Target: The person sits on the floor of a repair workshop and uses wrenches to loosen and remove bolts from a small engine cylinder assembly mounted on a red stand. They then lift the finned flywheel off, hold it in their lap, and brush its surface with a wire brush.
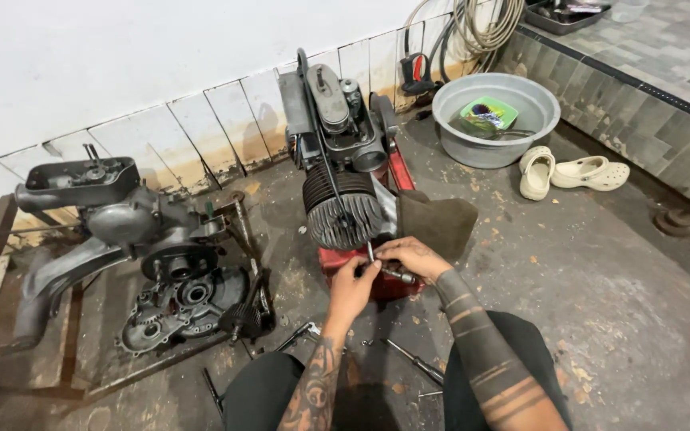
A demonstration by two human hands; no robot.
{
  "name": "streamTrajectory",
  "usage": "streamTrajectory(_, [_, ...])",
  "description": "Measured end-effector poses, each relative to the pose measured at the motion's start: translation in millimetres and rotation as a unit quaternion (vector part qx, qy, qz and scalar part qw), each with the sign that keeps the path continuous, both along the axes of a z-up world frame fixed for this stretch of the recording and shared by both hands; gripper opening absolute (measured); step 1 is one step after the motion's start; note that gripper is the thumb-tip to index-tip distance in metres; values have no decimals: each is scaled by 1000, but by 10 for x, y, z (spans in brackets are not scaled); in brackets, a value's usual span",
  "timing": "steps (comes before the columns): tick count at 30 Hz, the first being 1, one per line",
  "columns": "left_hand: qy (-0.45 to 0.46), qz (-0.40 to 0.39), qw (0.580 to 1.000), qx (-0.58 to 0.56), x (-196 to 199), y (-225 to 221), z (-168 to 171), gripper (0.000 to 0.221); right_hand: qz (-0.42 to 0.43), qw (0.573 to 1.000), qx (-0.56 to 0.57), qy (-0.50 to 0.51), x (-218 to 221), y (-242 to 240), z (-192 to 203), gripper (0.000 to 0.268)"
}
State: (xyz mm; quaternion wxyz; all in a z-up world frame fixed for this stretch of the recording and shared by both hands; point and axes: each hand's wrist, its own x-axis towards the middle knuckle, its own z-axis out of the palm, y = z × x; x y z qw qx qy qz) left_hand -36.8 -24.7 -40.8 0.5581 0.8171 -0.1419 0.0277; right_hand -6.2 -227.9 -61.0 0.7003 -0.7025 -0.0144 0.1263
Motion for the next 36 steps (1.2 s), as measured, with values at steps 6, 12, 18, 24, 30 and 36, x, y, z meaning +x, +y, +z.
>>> streamTrajectory(6, [84,-64,991,-88,297,-8,-377,30,24,997,60,50,29,55,8,24])
streamTrajectory(12, [158,-124,974,-105,379,54,-239,30,59,987,130,78,201,-61,-189,19])
streamTrajectory(18, [190,-138,971,-41,496,157,-95,35,60,983,131,110,145,-1,61,18])
streamTrajectory(24, [223,-193,953,-74,691,122,-362,32,78,994,36,64,237,-76,-13,24])
streamTrajectory(30, [293,-204,927,-115,771,82,-464,26,82,992,-34,91,211,10,248,27])
streamTrajectory(36, [281,-162,942,-84,756,28,-503,28,100,989,-9,107,257,13,263,26])
